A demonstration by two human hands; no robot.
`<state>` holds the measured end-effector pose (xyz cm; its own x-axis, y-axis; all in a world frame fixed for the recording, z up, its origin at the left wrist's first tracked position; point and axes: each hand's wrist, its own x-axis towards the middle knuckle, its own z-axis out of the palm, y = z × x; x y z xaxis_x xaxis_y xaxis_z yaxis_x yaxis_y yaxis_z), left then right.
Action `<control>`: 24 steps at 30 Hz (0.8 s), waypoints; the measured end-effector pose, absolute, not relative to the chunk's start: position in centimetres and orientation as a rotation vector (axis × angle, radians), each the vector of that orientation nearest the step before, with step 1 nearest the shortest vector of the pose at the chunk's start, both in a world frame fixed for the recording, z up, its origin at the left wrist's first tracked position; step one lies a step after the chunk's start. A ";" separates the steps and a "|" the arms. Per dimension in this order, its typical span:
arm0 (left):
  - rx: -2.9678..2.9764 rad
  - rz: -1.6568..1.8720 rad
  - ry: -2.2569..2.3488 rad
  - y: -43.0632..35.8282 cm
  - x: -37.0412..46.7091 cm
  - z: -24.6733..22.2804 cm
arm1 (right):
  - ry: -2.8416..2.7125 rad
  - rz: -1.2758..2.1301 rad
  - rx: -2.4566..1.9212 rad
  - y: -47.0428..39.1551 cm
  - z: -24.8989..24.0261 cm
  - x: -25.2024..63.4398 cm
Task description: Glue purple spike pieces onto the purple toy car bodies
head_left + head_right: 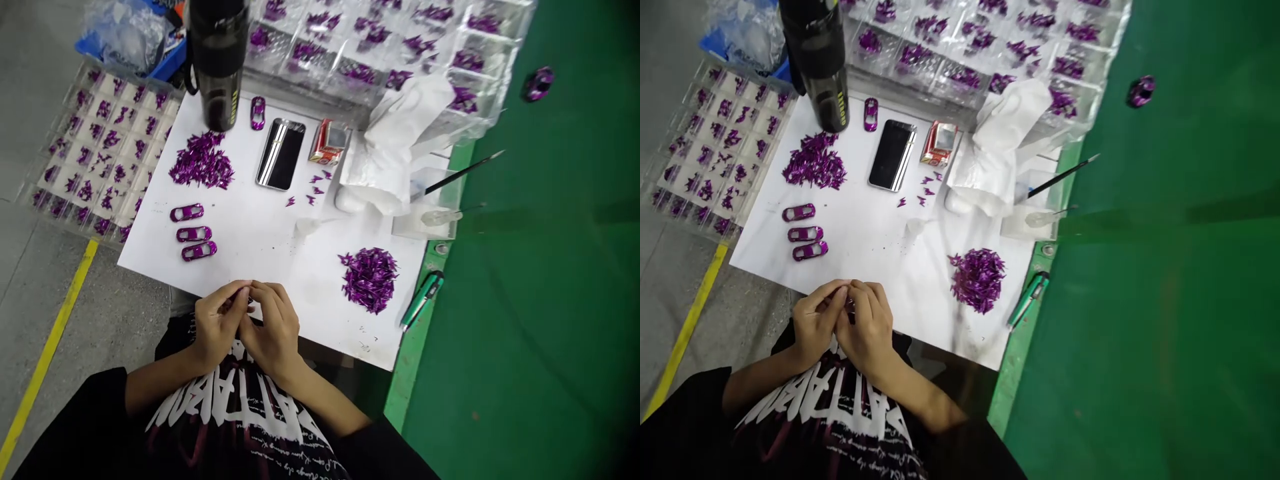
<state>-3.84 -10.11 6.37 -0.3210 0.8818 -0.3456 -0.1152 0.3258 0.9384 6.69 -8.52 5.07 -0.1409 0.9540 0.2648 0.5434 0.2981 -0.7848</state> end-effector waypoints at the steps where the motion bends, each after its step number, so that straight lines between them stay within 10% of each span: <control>1: 0.767 1.193 1.557 -10.7 -4.4 6.4 | -1.799 0.738 -1.333 -8.7 5.0 6.6; 12: 0.744 0.664 1.328 -15.7 -10.4 3.8 | -1.327 1.931 -1.364 -10.9 5.8 9.3; 24: 0.335 0.374 0.990 -13.3 -7.7 1.5 | -1.404 1.723 -1.754 -11.1 4.4 10.7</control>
